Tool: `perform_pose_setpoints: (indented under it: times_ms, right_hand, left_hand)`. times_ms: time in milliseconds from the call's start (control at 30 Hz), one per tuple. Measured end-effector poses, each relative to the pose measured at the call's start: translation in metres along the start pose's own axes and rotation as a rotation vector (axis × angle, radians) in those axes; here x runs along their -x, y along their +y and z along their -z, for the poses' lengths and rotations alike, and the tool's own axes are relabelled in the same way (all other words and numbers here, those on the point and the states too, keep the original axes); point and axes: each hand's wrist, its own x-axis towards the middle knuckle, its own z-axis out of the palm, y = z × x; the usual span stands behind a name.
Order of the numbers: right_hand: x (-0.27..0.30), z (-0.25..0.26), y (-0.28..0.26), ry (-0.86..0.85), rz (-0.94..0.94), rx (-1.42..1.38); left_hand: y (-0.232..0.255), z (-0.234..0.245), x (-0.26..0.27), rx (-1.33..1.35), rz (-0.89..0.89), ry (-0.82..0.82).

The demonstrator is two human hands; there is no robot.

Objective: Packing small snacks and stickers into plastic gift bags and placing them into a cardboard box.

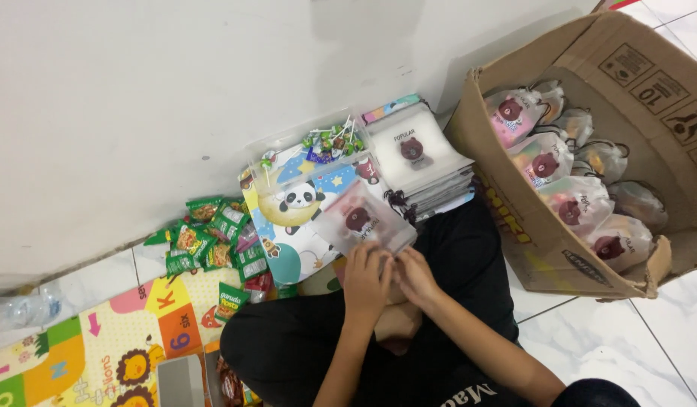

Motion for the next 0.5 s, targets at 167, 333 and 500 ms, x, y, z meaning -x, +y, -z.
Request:
perform_pose_setpoints:
  times_ms: [167, 333, 500]
  right_hand:
    - [-0.008, 0.003, 0.002, -0.074, -0.088, 0.093]
    - [-0.03, 0.022, 0.01, -0.173, -0.055, -0.069]
    - [-0.027, 0.014, 0.008, -0.183, -0.077, -0.062]
  left_hand:
    - [-0.003, 0.006, -0.001, 0.065, 0.158, -0.191]
    - [-0.017, -0.007, 0.006, 0.027, 0.203, -0.29]
    - [-0.017, -0.025, 0.014, -0.095, 0.126, -0.321]
